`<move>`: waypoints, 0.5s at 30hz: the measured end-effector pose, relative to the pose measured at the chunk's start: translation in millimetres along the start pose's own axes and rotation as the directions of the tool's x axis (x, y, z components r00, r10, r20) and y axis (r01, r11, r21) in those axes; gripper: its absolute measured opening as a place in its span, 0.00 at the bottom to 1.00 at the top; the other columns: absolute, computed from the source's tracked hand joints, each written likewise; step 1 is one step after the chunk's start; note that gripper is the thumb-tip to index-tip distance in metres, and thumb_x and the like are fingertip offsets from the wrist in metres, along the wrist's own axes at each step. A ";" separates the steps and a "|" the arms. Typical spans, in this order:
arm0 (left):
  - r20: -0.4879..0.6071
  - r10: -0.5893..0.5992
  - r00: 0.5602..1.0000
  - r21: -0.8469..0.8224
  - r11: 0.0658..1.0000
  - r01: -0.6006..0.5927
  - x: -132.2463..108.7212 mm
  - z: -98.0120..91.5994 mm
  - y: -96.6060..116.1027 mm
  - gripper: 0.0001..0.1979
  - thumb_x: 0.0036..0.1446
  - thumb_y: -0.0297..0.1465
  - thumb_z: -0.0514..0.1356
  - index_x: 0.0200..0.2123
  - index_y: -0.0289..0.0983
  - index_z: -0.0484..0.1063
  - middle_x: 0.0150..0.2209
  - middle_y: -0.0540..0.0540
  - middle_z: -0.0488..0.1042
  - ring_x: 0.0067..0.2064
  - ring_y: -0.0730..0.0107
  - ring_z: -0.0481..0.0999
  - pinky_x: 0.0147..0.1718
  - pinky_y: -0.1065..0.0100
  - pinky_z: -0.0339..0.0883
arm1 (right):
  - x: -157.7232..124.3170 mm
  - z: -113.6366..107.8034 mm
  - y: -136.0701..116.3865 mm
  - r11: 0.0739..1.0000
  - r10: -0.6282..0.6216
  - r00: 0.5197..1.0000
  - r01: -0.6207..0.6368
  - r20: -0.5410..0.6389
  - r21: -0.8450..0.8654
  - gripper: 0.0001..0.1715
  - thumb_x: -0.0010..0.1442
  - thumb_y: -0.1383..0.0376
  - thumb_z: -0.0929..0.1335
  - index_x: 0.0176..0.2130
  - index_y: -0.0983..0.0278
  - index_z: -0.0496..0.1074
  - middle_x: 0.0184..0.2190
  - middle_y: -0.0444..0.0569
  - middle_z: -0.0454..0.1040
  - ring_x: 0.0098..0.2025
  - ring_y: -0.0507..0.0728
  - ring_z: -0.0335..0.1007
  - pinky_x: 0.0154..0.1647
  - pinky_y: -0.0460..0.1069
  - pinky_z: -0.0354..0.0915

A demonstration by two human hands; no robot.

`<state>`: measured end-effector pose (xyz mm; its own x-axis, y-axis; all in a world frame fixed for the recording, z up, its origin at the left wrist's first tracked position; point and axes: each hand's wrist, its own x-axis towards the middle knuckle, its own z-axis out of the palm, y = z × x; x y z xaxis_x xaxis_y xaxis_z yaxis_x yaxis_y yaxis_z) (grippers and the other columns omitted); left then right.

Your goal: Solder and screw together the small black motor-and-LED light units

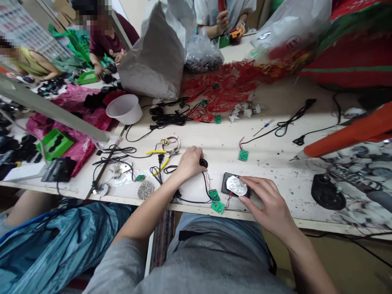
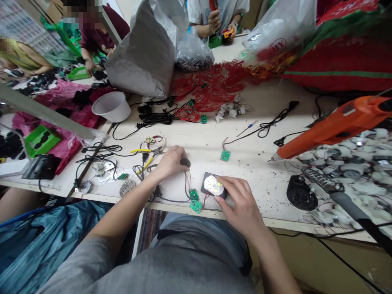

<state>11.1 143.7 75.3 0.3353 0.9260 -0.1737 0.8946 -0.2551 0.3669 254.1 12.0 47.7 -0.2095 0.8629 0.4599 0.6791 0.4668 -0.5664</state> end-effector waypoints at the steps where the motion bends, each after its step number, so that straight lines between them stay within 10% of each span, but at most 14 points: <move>1: -0.016 0.018 1.000 -0.022 1.000 -0.018 -1.3 0.3 -1.0 0.16 0.45 0.27 0.72 0.34 0.37 0.69 0.40 0.43 0.72 0.45 0.56 0.71 0.43 0.62 0.64 | -0.7 -2.1 -0.5 1.000 0.006 1.000 -0.006 -0.009 -0.001 0.21 0.68 0.59 0.66 0.59 0.59 0.68 0.49 0.53 0.75 0.51 0.61 0.70 0.50 0.58 0.70; 6: -0.056 0.034 0.998 -0.169 0.985 -0.043 -3.6 -4.7 -6.4 0.08 0.51 0.24 0.66 0.27 0.37 0.69 0.31 0.48 0.73 0.36 0.66 0.72 0.37 0.67 0.63 | -5.1 -27.9 -8.9 0.988 0.100 0.933 -0.134 -0.345 -0.076 0.15 0.64 0.67 0.70 0.51 0.57 0.74 0.42 0.50 0.75 0.44 0.59 0.74 0.45 0.56 0.73; 11: -0.021 0.057 0.998 -0.310 0.949 -0.060 -4.6 -18.3 -12.6 0.05 0.51 0.30 0.67 0.27 0.37 0.73 0.27 0.50 0.74 0.29 0.71 0.70 0.31 0.70 0.60 | 25.2 -64.4 1.5 0.964 0.091 0.553 -0.257 -0.828 -0.066 0.34 0.58 0.63 0.74 0.61 0.64 0.66 0.54 0.60 0.67 0.56 0.66 0.68 0.51 0.62 0.71; 15: -0.095 -0.023 0.995 -0.446 0.895 -0.022 -8.7 -27.3 -17.7 0.11 0.49 0.39 0.68 0.28 0.37 0.73 0.23 0.50 0.73 0.27 0.71 0.69 0.27 0.71 0.58 | 72.1 -76.4 47.4 0.914 0.402 0.643 -0.321 -0.652 0.248 0.35 0.51 0.54 0.77 0.55 0.59 0.67 0.50 0.56 0.71 0.54 0.66 0.71 0.57 0.66 0.68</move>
<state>-15.7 147.7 95.2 0.2851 0.9538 -0.0944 0.6611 -0.1244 0.7399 324.9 81.5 106.2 0.5969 0.6163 0.5137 0.5138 0.1981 -0.8347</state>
